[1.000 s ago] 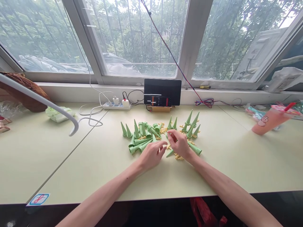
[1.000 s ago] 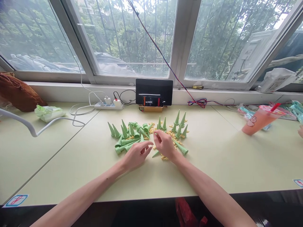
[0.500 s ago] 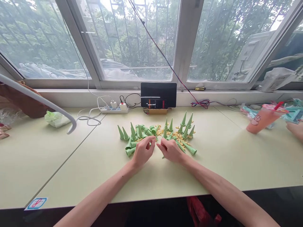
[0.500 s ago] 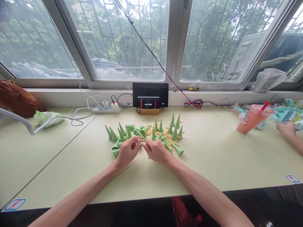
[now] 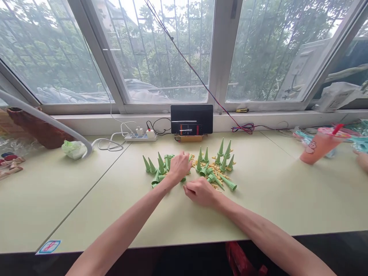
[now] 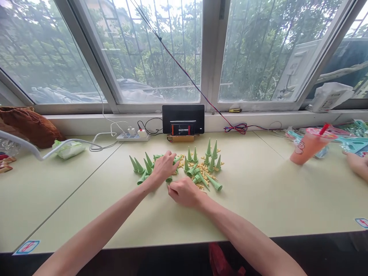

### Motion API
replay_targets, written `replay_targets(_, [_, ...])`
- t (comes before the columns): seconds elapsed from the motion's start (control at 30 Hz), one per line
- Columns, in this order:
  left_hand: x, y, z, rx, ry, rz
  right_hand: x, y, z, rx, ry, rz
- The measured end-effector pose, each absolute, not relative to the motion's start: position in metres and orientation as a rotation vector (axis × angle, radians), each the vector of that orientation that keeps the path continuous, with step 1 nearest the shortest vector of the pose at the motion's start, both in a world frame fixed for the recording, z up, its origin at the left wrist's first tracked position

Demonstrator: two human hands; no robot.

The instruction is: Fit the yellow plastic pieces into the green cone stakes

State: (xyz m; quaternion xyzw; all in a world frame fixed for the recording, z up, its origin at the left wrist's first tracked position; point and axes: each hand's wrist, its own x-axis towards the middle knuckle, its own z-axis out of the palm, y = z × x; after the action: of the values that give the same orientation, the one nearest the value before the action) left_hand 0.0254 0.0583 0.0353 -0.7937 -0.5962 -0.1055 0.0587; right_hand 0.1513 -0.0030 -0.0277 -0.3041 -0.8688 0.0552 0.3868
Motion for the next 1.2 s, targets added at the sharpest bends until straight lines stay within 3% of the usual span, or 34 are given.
replay_targets(0.27, [0.035, 0.071, 0.021, -2.39, -1.879, -0.224, 0.147, -0.002, -0.028, -0.793, -2.219, 0.101])
replay_targets(0.5, [0.026, 0.056, 0.025, -2.413, -1.822, -0.364, 0.151, -0.001, -0.026, -0.822, -2.175, 0.157])
replay_targets(0.8, [0.003, 0.024, 0.012, -2.518, -1.387, -1.456, 0.155, -0.001, -0.019, -0.961, -1.863, 0.358])
replay_targets(0.97, [0.011, 0.004, -0.012, -2.569, -1.315, -1.643, 0.162, 0.0, -0.016, -1.069, -1.632, 0.418])
replay_targets(1.2, [0.02, -0.008, -0.023, -2.804, -1.468, -1.623, 0.165, -0.002, -0.013, -1.096, -1.549, 0.51])
